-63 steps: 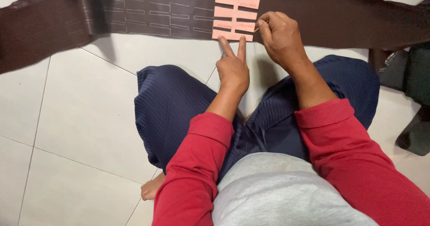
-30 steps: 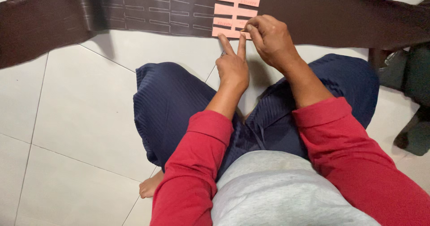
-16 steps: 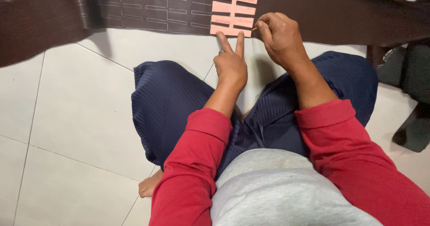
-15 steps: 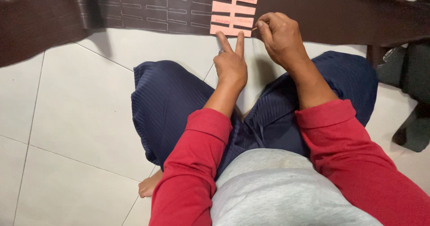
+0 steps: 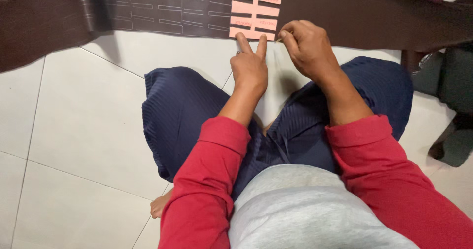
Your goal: The person sits on the floor and uses a small pointed tool to trace rectangular outlines from a pink paper template onto a long piece of dark brown fabric. The person repeatedly repositions the template along the fabric and traces the pattern multiple times.
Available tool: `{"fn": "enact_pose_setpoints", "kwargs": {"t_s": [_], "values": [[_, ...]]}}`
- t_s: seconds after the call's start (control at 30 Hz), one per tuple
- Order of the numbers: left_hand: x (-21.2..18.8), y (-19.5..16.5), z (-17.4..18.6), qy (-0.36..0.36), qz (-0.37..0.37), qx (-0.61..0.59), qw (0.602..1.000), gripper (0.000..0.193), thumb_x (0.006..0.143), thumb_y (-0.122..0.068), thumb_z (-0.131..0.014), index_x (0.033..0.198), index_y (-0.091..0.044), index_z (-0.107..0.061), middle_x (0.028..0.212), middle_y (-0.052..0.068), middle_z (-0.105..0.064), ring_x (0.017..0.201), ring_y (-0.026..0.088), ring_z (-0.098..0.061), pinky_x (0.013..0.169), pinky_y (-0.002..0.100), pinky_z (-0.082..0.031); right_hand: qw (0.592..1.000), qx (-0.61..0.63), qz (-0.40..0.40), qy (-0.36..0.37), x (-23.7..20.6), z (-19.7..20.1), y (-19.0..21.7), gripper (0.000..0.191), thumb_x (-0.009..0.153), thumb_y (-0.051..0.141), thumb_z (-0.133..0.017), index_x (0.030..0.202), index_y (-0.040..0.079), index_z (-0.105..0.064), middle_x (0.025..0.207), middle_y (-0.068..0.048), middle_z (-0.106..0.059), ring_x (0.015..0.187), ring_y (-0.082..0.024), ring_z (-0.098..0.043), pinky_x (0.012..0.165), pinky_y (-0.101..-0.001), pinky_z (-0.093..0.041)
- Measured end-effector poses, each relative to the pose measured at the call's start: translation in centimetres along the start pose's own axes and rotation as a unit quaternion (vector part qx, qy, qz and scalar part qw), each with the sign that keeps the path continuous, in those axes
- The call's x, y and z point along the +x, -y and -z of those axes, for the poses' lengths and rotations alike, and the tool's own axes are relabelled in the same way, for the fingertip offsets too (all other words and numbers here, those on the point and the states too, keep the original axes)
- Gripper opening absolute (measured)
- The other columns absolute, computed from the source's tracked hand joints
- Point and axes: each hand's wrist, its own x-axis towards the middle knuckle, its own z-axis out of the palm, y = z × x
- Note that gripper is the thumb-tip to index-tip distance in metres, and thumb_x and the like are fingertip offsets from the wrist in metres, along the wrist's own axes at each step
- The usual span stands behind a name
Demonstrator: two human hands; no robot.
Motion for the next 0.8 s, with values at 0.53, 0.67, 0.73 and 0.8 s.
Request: {"fn": "enact_pose_setpoints", "kwargs": {"t_s": [0.53,0.67,0.73,0.8], "values": [[12.3,7.5,2.1,-0.117,-0.269,0.018,0.956,0.008,0.08,-0.023,-0.076,0.083,-0.019,-0.081,0.09,0.011,-0.076,0.085,0.031,-0.074,0.068,0.044,-0.058,0.992,0.109,-0.008,0.057,-0.3,-3.1,2.9,0.018,0.102,0.006,-0.065,0.118,0.005,-0.073,0.106,-0.014,-0.074,0.09,-0.024,-0.071,0.079,-0.0346,-0.056],[13.0,7.3,3.9,-0.049,-0.305,0.038,0.95,0.009,0.078,-0.028,-0.079,0.085,-0.023,-0.08,0.093,0.01,-0.076,0.087,0.033,-0.073,0.069,0.047,-0.057,0.995,0.082,0.048,0.044,0.3,-4.5,2.9,0.014,0.101,0.006,-0.067,0.115,0.004,-0.073,0.109,-0.015,-0.074,0.097,-0.029,-0.072,0.086,-0.0387,-0.056],[12.9,7.0,4.0,-0.059,-0.304,0.038,0.95,0.012,0.074,-0.029,-0.081,0.083,-0.021,-0.08,0.092,0.01,-0.076,0.086,0.032,-0.073,0.071,0.045,-0.056,0.994,0.079,0.05,0.049,0.4,-4.7,2.7,0.015,0.101,0.005,-0.066,0.116,0.003,-0.071,0.11,-0.014,-0.074,0.099,-0.03,-0.072,0.088,-0.0392,-0.056],[12.9,6.8,3.8,-0.071,-0.303,0.038,0.95,0.014,0.073,-0.03,-0.082,0.082,-0.019,-0.08,0.091,0.01,-0.076,0.085,0.031,-0.073,0.071,0.044,-0.057,0.995,0.076,0.047,0.053,0.4,-4.9,2.5,0.015,0.102,0.005,-0.066,0.116,0.004,-0.071,0.111,-0.014,-0.074,0.099,-0.031,-0.072,0.088,-0.0392,-0.056]]}}
